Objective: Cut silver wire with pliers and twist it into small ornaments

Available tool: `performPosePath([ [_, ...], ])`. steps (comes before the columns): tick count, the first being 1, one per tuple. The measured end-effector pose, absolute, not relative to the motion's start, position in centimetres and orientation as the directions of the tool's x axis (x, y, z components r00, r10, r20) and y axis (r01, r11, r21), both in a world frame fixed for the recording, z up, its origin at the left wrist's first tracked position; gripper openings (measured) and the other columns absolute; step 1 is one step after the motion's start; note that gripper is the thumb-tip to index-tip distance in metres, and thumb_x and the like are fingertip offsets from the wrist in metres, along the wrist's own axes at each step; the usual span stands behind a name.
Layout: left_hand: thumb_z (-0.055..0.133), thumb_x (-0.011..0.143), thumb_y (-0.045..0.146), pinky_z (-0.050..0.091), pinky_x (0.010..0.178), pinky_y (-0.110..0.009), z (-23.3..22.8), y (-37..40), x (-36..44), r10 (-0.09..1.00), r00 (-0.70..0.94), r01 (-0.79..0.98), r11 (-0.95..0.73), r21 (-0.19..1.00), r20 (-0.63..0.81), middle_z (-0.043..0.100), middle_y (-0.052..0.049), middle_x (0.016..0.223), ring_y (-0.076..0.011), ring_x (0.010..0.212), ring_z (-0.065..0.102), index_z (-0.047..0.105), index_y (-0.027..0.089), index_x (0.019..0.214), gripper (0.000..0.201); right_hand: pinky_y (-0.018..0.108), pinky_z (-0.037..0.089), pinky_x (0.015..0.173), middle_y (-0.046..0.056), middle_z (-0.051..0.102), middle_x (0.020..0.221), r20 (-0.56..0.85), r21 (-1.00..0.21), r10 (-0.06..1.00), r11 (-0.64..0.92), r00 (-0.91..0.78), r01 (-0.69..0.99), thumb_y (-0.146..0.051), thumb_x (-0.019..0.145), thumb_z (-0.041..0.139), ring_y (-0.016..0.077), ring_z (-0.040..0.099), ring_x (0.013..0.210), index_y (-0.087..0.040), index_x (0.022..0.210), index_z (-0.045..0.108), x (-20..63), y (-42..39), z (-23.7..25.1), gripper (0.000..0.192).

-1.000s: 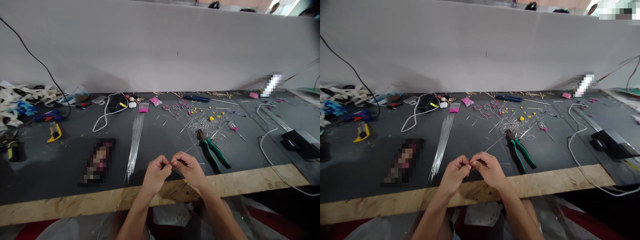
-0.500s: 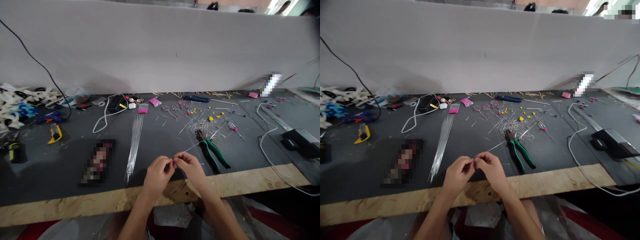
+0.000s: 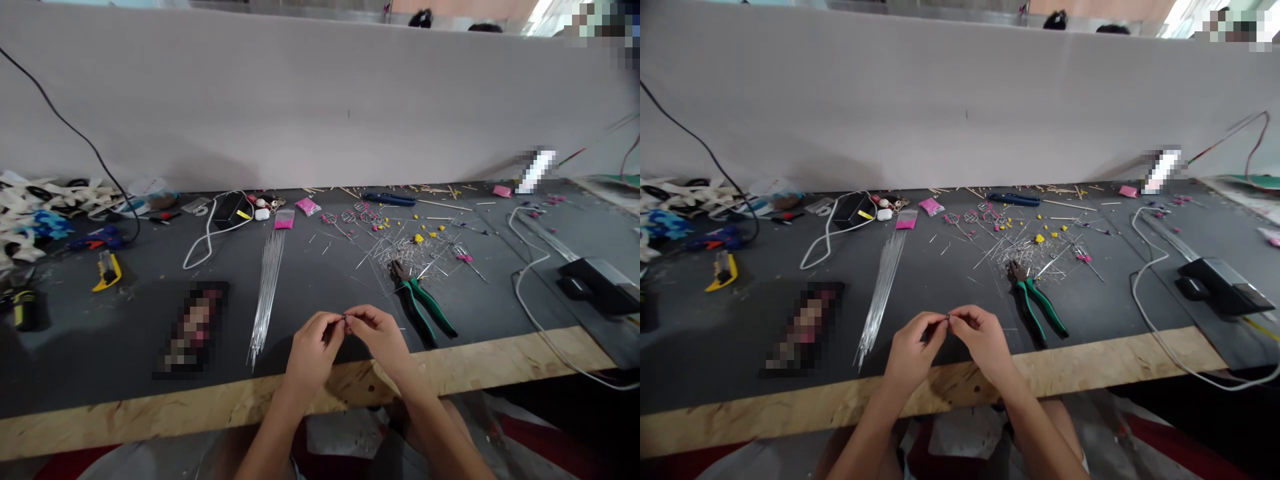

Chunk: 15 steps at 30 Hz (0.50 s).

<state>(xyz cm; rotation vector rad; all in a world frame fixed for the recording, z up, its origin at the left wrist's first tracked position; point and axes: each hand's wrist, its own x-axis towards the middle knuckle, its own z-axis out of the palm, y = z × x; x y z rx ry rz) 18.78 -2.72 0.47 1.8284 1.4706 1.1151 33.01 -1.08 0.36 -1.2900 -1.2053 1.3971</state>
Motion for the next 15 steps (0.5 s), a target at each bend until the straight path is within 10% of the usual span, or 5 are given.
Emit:
performPosePath([
  [15,0.051,0.086,0.027,0.047,0.068,-0.022,0.6,-2.67,18.67,0.985,0.07,0.347,-0.175,0.921,0.161,0.068,-0.002,0.083,-0.0133,0.076,0.062,0.064,0.019,0.088,0.015,0.025,0.042,0.069,-0.002,0.059,0.069,-0.132,-0.979,0.978,-0.155,-0.164,-0.133,-0.032,0.079,0.063,0.0125,0.053,0.069,-0.019,0.077,0.063,32.97,-1.42,1.18,0.013],
])
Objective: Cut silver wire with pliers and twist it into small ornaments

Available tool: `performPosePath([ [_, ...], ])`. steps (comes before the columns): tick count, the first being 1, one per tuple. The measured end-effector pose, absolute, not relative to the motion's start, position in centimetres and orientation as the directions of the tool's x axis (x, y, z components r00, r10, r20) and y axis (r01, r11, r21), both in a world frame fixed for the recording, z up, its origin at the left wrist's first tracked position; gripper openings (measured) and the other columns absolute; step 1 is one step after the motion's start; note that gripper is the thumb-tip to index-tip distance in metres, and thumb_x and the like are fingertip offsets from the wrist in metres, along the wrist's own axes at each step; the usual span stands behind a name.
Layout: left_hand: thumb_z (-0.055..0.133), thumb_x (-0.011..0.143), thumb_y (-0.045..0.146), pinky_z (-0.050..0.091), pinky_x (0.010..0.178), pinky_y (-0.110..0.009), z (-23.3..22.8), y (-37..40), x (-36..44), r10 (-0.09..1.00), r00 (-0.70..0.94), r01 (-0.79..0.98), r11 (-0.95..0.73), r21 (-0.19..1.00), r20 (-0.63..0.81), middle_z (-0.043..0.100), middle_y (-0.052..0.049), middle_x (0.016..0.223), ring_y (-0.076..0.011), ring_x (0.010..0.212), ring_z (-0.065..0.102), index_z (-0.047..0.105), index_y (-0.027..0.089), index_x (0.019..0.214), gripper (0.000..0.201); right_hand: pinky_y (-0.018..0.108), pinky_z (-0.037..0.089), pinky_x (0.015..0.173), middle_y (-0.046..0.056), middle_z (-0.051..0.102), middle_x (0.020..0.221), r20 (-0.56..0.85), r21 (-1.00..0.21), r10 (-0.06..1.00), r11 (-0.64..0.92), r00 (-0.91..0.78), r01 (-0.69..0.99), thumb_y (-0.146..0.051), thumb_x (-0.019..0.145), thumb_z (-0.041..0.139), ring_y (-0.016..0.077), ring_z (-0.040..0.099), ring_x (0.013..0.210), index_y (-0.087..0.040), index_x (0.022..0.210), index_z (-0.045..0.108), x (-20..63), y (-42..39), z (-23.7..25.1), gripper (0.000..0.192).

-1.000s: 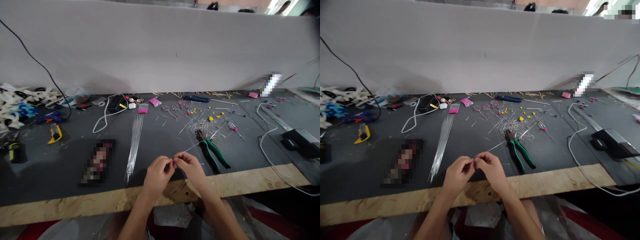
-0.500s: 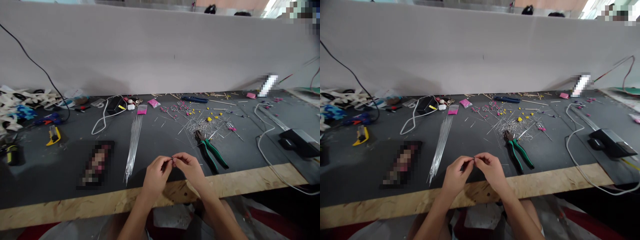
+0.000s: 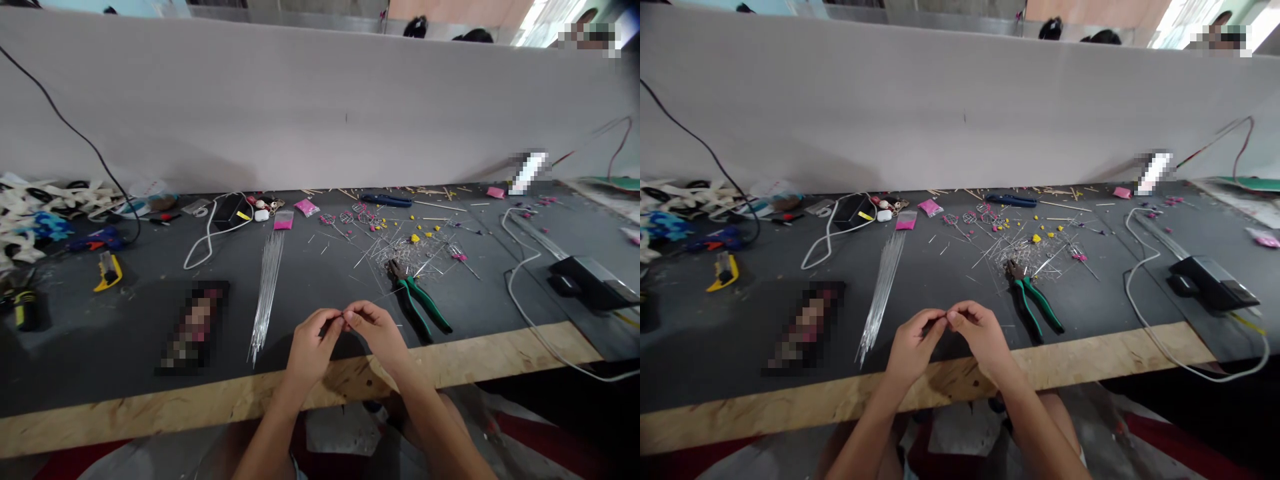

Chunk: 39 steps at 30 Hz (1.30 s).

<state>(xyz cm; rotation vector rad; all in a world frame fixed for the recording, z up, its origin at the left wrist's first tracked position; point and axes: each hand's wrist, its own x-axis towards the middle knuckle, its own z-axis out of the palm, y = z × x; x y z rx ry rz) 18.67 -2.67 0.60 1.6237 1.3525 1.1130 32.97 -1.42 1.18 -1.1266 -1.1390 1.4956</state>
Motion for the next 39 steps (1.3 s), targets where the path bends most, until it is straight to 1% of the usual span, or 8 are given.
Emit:
performPosePath([
  [6,0.055,0.085,0.028,0.048,0.068,-0.023,0.8,-2.7,18.6,0.994,0.08,0.211,-0.086,0.974,0.07,0.07,-0.002,0.077,-0.0136,0.072,0.063,0.066,0.017,0.084,0.016,0.026,0.041,0.07,-0.001,0.058,0.067,-0.116,-0.968,0.971,-0.158,-0.21,-0.194,-0.033,0.081,0.061,0.0126,0.053,0.068,-0.018,0.076,0.062,33.2,-1.6,1.5,0.015],
  [12,0.061,0.08,0.029,0.051,0.075,-0.028,0.6,-3.1,18.4,0.99,0.015,0.176,-0.138,0.975,0.137,0.07,-0.005,0.088,-0.0164,0.081,0.064,0.068,0.018,0.085,0.014,0.028,0.044,0.072,-0.001,0.06,0.07,-0.108,-0.954,0.978,-0.152,-0.179,-0.259,-0.034,0.076,0.066,0.0136,0.056,0.069,-0.019,0.079,0.062,33.6,-2.1,1.6,0.016],
  [17,0.066,0.076,0.031,0.054,0.076,-0.03,-0.1,-3.4,18.9,0.998,0.001,-0.065,-0.061,0.996,0.062,0.07,-0.006,0.09,-0.0165,0.08,0.066,0.066,0.016,0.094,0.023,0.028,0.046,0.073,-0.001,0.062,0.072,-0.127,-0.947,0.981,-0.164,-0.147,-0.277,-0.035,0.072,0.069,0.0143,0.058,0.071,-0.02,0.079,0.062,33.7,-2.7,1.9,0.017],
  [19,0.067,0.075,0.031,0.054,0.074,-0.029,-0.3,-3.4,19.3,0.999,0.02,-0.143,-0.042,0.989,0.045,0.069,-0.006,0.09,-0.0157,0.077,0.066,0.066,0.015,0.092,0.023,0.029,0.046,0.074,0.0,0.063,0.072,-0.117,-0.952,0.983,-0.151,-0.141,-0.264,-0.035,0.072,0.07,0.0146,0.058,0.072,-0.02,0.079,0.063,33.7,-2.9,2.1,0.018],
  [22,0.066,0.076,0.031,0.054,0.071,-0.027,-0.3,-3.4,19.8,0.998,0.021,-0.193,-0.062,0.979,0.067,0.068,-0.005,0.089,-0.0136,0.073,0.065,0.067,0.015,0.086,0.019,0.028,0.046,0.072,0.0,0.063,0.072,-0.086,-0.966,0.99,-0.11,-0.114,-0.233,-0.034,0.073,0.069,0.0143,0.058,0.071,-0.02,0.079,0.063,33.9,-3.1,2.3,0.016],
  [28,0.061,0.08,0.029,0.052,0.07,-0.025,0.4,-3.5,20.0,0.987,0.034,-0.095,-0.154,0.983,0.158,0.066,-0.003,0.087,-0.0127,0.074,0.063,0.068,0.017,0.085,0.014,0.027,0.045,0.071,-0.001,0.061,0.073,-0.059,-0.974,0.995,-0.074,-0.075,-0.216,-0.032,0.076,0.066,0.0133,0.057,0.072,-0.021,0.08,0.062,34.2,-3.5,2.5,0.012],
  [35,0.057,0.083,0.028,0.051,0.071,-0.025,1.0,-3.8,20.0,0.958,0.039,0.232,-0.287,0.93,0.285,0.066,-0.006,0.091,-0.0162,0.085,0.062,0.069,0.019,0.088,0.016,0.027,0.046,0.067,0.0,0.059,0.073,-0.073,-0.995,0.997,-0.071,0.036,-0.075,-0.036,0.072,0.069,0.0147,0.055,0.069,-0.02,0.077,0.06,34.0,-3.6,2.7,0.019],
  [39,0.055,0.085,0.027,0.05,0.072,-0.026,0.9,-4.0,19.7,0.924,0.048,0.321,-0.374,0.87,0.38,0.067,-0.006,0.088,-0.0158,0.082,0.062,0.07,0.019,0.089,0.017,0.027,0.046,0.067,-0.001,0.058,0.072,-0.073,-0.989,0.997,-0.071,0.013,-0.13,-0.035,0.072,0.068,0.0143,0.056,0.068,-0.021,0.077,0.057,33.7,-3.5,2.3,0.018],
])
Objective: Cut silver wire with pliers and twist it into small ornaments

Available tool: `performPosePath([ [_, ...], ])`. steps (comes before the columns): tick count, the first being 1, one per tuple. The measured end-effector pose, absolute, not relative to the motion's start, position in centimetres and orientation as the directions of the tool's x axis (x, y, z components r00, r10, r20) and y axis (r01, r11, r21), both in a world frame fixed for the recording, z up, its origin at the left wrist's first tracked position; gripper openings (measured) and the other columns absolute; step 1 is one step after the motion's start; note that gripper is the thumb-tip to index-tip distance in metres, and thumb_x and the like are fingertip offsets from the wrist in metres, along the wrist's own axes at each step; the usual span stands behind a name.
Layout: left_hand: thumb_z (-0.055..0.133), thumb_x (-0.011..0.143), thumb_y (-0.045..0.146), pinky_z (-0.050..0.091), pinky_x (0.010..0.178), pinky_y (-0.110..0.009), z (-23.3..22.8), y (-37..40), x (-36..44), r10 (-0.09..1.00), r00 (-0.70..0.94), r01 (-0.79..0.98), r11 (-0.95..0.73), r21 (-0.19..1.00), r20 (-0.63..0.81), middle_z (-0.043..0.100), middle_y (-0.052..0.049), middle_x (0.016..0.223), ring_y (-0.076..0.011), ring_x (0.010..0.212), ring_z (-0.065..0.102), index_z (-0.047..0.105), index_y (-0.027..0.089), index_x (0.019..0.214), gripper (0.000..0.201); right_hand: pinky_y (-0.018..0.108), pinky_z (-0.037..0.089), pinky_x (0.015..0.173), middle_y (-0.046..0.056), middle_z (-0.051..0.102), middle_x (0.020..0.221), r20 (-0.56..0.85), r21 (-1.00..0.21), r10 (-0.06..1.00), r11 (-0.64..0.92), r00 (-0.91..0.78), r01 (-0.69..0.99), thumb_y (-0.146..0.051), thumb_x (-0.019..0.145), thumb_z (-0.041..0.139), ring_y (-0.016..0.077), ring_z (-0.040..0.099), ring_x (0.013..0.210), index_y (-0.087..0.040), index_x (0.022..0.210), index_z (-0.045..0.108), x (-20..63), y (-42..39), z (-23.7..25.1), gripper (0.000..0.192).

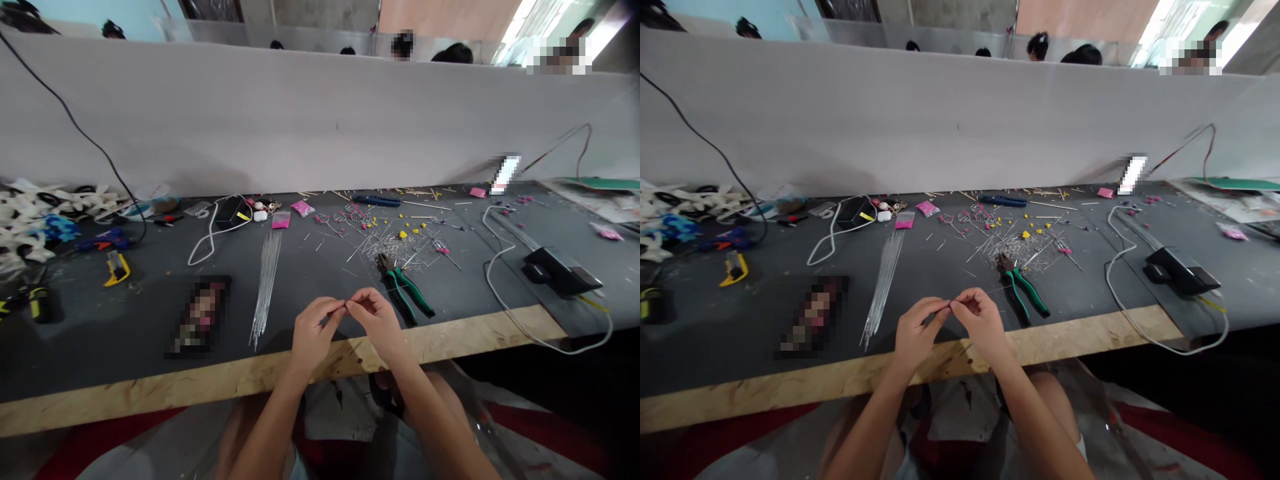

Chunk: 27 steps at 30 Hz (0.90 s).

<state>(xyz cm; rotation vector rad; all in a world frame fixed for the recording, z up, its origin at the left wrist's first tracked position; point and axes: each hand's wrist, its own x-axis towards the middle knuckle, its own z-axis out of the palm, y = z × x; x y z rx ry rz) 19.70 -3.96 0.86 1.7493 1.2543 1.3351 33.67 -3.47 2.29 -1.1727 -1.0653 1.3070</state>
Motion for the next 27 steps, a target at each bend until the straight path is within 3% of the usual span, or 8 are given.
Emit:
performPosePath([
  [3,0.055,0.085,0.027,0.05,0.074,-0.027,0.7,-4.0,19.4,0.904,0.051,0.355,-0.414,0.839,0.424,0.068,-0.005,0.087,-0.0153,0.08,0.062,0.07,0.02,0.089,0.017,0.028,0.047,0.068,-0.001,0.059,0.072,-0.086,-0.981,0.996,-0.091,-0.039,-0.171,-0.035,0.071,0.069,0.0145,0.057,0.069,-0.021,0.075,0.055,33.4,-3.2,2.1,0.02],
  [11,0.058,0.083,0.03,0.051,0.073,-0.027,1.2,-4.2,18.6,0.95,-0.018,0.304,-0.291,0.907,0.31,0.069,-0.005,0.088,-0.016,0.081,0.064,0.069,0.02,0.088,0.015,0.026,0.045,0.067,-0.001,0.062,0.077,-0.009,-0.961,0.999,-0.02,-0.042,-0.277,-0.031,0.071,0.07,0.0126,0.058,0.07,-0.022,0.074,0.051,32.7,-3.0,2.8,0.021],
  [19,0.058,0.083,0.032,0.052,0.073,-0.028,2.2,-4.2,18.2,0.953,0.01,0.282,-0.293,0.914,0.303,0.069,-0.005,0.088,-0.0163,0.08,0.063,0.07,0.021,0.087,0.017,0.028,0.047,0.066,0.001,0.067,0.08,0.018,-0.965,0.998,-0.001,-0.068,-0.262,-0.034,0.071,0.07,0.014,0.06,0.072,-0.022,0.073,0.051,32.8,-3.3,3.2,0.023],
  [27,0.062,0.08,0.029,0.052,0.065,-0.026,2.2,-4.2,18.8,0.958,0.013,0.083,-0.287,0.954,0.287,0.069,-0.004,0.079,-0.0148,0.07,0.063,0.072,0.02,0.084,0.014,0.031,0.049,0.069,-0.002,0.067,0.076,0.049,-0.923,0.997,0.019,-0.067,-0.384,-0.028,0.073,0.07,0.0139,0.063,0.07,-0.022,0.071,0.049,33.2,-3.7,3.3,0.022],
])
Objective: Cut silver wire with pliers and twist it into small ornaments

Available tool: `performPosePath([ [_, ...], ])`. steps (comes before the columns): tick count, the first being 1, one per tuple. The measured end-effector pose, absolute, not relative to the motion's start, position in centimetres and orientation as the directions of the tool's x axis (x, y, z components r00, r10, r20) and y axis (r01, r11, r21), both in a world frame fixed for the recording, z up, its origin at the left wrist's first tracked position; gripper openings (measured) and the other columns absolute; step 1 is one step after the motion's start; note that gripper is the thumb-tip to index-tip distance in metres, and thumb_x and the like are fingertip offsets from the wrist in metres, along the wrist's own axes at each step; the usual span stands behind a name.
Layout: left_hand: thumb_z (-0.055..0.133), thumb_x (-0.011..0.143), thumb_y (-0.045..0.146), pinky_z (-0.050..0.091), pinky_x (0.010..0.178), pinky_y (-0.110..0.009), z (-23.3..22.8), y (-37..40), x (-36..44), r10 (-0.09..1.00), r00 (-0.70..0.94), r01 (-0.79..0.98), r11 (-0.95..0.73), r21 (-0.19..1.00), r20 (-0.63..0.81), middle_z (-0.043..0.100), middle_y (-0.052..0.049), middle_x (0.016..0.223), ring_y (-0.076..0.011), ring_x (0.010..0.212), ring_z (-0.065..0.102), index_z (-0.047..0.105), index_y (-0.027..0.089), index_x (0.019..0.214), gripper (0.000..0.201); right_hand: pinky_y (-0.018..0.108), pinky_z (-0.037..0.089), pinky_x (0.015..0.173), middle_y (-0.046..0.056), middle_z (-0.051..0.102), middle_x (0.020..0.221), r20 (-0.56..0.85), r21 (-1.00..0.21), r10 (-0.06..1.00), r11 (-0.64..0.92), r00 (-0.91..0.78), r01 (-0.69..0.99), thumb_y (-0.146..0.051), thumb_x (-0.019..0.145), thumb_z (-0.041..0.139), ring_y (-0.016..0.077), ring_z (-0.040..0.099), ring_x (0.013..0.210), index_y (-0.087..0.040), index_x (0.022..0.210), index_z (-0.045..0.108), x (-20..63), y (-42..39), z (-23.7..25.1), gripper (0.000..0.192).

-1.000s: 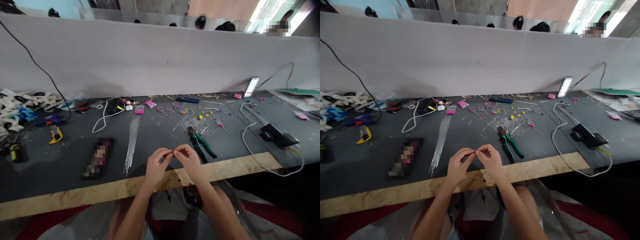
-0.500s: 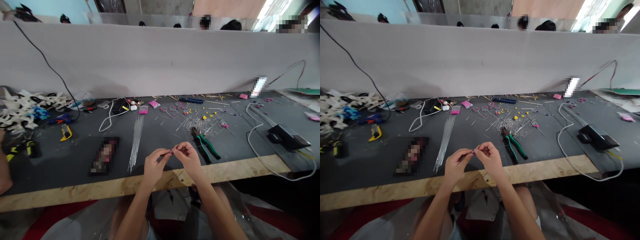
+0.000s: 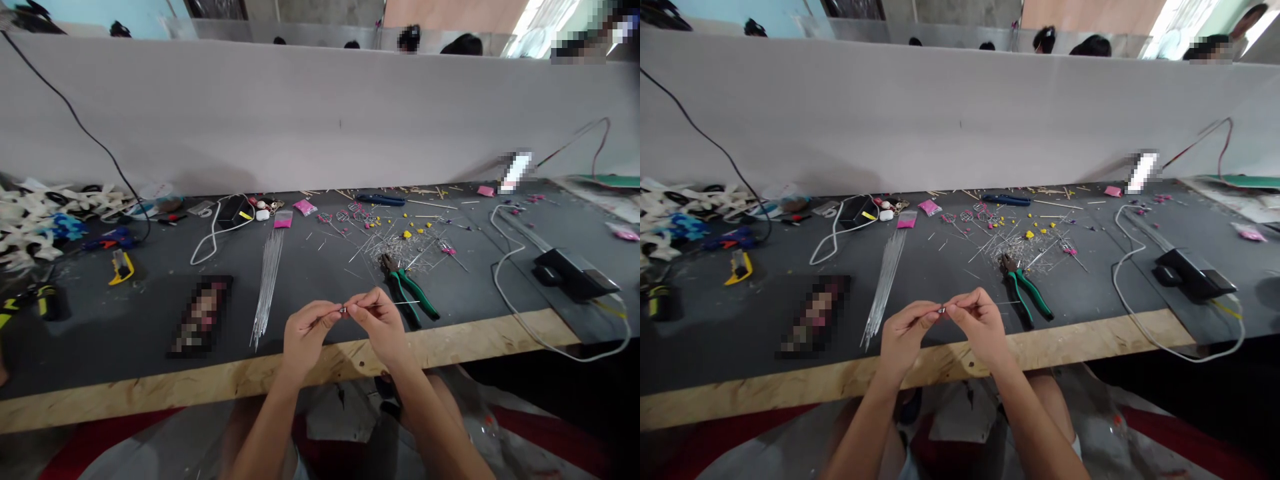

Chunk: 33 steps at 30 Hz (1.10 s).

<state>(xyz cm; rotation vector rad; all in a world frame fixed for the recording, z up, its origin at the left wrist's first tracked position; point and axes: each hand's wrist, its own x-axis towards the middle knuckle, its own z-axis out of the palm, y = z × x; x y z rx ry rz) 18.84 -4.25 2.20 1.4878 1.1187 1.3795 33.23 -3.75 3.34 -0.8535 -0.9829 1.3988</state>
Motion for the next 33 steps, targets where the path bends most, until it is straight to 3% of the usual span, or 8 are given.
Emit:
performPosePath([
  [8,0.061,0.08,0.036,0.052,0.064,-0.029,1.9,-4.3,19.2,0.975,0.079,-0.138,-0.195,0.971,0.207,0.067,-0.004,0.074,-0.0157,0.067,0.062,0.069,0.019,0.076,0.02,0.032,0.05,0.067,-0.003,0.066,0.071,0.034,-0.893,0.989,-0.034,-0.142,-0.448,-0.03,0.072,0.072,0.0146,0.063,0.066,-0.023,0.07,0.048,33.6,-4.1,3.8,0.025],
  [13,0.056,0.084,0.031,0.05,0.067,-0.025,2.6,-4.3,19.0,0.97,0.083,0.148,-0.239,0.96,0.229,0.066,-0.004,0.078,-0.0146,0.072,0.061,0.066,0.019,0.082,0.016,0.029,0.049,0.068,-0.001,0.066,0.077,-0.01,-0.938,0.996,-0.04,-0.087,-0.346,-0.03,0.07,0.073,0.0134,0.062,0.071,-0.022,0.07,0.049,33.9,-4.1,4.2,0.025],
  [18,0.051,0.086,0.029,0.047,0.072,-0.024,3.4,-4.4,18.8,0.955,0.206,0.333,-0.275,0.902,0.215,0.066,-0.003,0.086,-0.0145,0.079,0.06,0.065,0.019,0.086,0.017,0.027,0.047,0.067,0.001,0.063,0.08,0.028,-0.985,0.992,0.007,-0.122,-0.174,-0.029,0.073,0.07,0.0133,0.059,0.074,-0.021,0.07,0.051,34.7,-4.0,3.5,0.021],
  [26,0.048,0.088,0.032,0.047,0.074,-0.025,3.5,-4.3,18.2,0.939,0.345,0.361,-0.136,0.923,0.003,0.07,-0.003,0.091,-0.0161,0.081,0.062,0.068,0.021,0.097,0.025,0.028,0.046,0.07,0.001,0.063,0.081,0.066,-0.994,0.98,0.081,-0.188,0.072,-0.025,0.077,0.066,0.0149,0.059,0.077,-0.02,0.074,0.056,35.9,-3.9,2.5,0.012],
  [33,0.051,0.086,0.033,0.047,0.069,-0.024,2.9,-4.3,18.5,0.955,0.296,0.339,-0.124,0.933,0.019,0.071,-0.002,0.089,-0.0152,0.077,0.063,0.069,0.022,0.094,0.023,0.027,0.046,0.067,0.001,0.063,0.08,0.004,-0.999,0.986,0.01,-0.167,0.031,-0.028,0.077,0.067,0.0141,0.059,0.075,-0.02,0.074,0.056,35.8,-3.9,2.4,0.014],
])
